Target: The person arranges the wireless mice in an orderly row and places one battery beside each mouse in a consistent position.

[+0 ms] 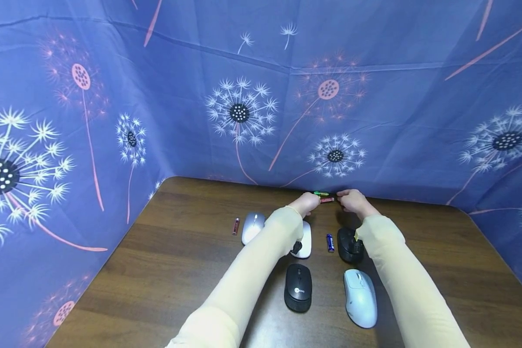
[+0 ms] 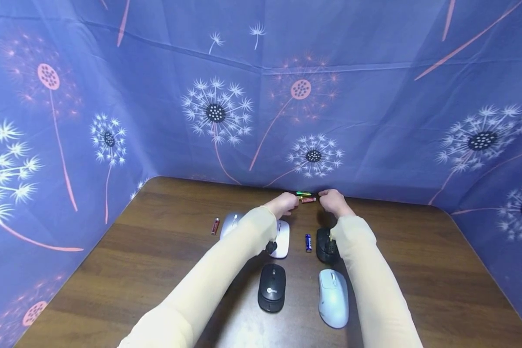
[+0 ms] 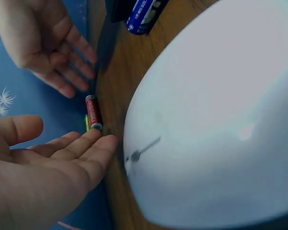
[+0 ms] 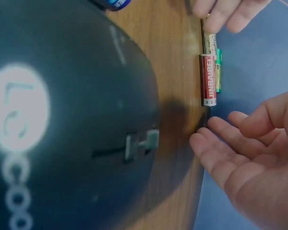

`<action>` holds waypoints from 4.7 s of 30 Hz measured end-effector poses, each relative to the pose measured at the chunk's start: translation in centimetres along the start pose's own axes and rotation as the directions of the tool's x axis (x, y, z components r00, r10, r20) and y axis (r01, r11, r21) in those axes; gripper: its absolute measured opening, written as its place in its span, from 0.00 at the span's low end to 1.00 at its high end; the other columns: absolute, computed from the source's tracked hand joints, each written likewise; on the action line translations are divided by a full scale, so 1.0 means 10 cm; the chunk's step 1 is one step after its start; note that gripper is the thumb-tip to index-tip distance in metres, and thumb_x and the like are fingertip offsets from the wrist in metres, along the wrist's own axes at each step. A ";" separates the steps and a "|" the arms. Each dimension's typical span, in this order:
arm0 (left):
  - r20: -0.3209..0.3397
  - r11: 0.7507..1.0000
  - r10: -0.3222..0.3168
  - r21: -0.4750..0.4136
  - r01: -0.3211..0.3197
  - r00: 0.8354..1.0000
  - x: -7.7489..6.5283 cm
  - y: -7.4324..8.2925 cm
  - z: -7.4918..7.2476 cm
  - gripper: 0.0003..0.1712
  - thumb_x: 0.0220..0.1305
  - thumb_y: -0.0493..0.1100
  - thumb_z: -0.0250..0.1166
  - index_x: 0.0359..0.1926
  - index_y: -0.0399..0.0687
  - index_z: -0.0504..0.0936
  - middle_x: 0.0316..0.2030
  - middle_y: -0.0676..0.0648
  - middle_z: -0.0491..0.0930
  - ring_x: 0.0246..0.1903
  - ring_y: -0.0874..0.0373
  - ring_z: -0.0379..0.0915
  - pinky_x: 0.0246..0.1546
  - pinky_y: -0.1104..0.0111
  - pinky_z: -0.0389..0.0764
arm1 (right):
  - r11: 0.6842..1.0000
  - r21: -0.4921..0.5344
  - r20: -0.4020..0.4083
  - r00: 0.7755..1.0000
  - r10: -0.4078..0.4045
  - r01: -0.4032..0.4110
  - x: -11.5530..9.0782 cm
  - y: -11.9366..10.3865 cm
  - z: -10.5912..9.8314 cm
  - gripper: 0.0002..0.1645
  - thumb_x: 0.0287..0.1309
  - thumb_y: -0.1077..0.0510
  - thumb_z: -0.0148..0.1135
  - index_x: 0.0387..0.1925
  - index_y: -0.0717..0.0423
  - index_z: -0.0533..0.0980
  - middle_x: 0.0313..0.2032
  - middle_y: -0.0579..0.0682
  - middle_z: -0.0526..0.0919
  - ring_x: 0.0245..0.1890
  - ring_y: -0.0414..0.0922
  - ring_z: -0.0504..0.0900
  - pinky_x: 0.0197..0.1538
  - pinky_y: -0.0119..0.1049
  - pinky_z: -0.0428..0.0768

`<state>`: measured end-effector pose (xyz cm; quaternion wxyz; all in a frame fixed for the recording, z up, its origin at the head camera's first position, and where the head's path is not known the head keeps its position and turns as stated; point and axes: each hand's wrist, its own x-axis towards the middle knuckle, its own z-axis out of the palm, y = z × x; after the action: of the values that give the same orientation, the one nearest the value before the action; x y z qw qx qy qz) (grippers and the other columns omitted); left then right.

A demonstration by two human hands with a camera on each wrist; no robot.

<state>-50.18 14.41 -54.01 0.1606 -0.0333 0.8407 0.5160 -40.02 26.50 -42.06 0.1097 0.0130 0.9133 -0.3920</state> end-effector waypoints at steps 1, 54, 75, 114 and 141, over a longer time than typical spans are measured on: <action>0.002 1.000 0.003 -0.015 -0.003 1.000 0.08 -0.03 0.04 0.09 0.57 0.38 0.47 0.37 0.44 0.72 0.41 0.51 0.71 0.36 0.55 0.68 0.30 0.60 0.78 | 1.000 -0.004 -0.004 1.000 -0.003 0.003 0.01 0.00 0.00 0.30 0.58 0.67 0.38 0.63 0.74 0.61 0.61 0.69 0.68 0.59 0.60 0.70 0.51 0.47 0.79; 0.094 0.891 -0.053 -0.445 0.090 0.994 -0.20 0.04 -0.05 0.05 0.54 0.33 0.54 0.34 0.40 0.73 0.49 0.44 0.78 0.48 0.50 0.76 0.44 0.58 0.79 | 0.994 0.104 -0.005 1.000 0.019 -0.018 -0.06 -0.07 0.07 0.27 0.60 0.67 0.40 0.60 0.75 0.65 0.51 0.67 0.75 0.46 0.51 0.76 0.51 0.44 0.79; -0.194 0.895 -0.058 -0.446 -0.035 0.979 -1.61 0.63 -0.55 0.11 0.60 0.30 0.52 0.38 0.31 0.80 0.23 0.46 0.78 0.16 0.65 0.63 0.29 0.71 0.80 | 0.959 0.283 -0.011 1.000 -0.004 0.007 -0.24 -0.17 -0.04 0.23 0.68 0.65 0.44 0.58 0.80 0.64 0.49 0.72 0.77 0.38 0.44 0.84 0.48 0.37 0.81; -0.106 0.797 0.234 -0.548 -0.253 0.966 -1.92 0.65 -0.98 0.08 0.55 0.26 0.65 0.37 0.26 0.82 0.34 0.33 0.84 0.41 0.38 0.80 0.37 0.62 0.83 | 0.870 0.484 0.010 0.993 -0.117 0.098 -0.63 -0.37 -0.13 0.22 0.64 0.68 0.52 0.56 0.80 0.66 0.34 0.56 0.85 0.35 0.41 0.86 0.48 0.37 0.80; -0.023 0.830 0.331 -0.469 -0.303 0.943 -2.34 0.63 -1.37 0.12 0.57 0.31 0.65 0.43 0.28 0.81 0.38 0.38 0.84 0.34 0.52 0.84 0.39 0.67 0.83 | 0.662 0.749 0.099 0.990 -0.096 -0.011 -1.01 -0.65 -0.05 0.28 0.66 0.67 0.50 0.64 0.75 0.57 0.36 0.49 0.85 0.40 0.42 0.85 0.51 0.33 0.78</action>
<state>-32.67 2.73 -35.79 0.0848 0.0841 0.6805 0.7230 -30.96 22.99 -34.98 0.1447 0.0101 0.6629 -0.7345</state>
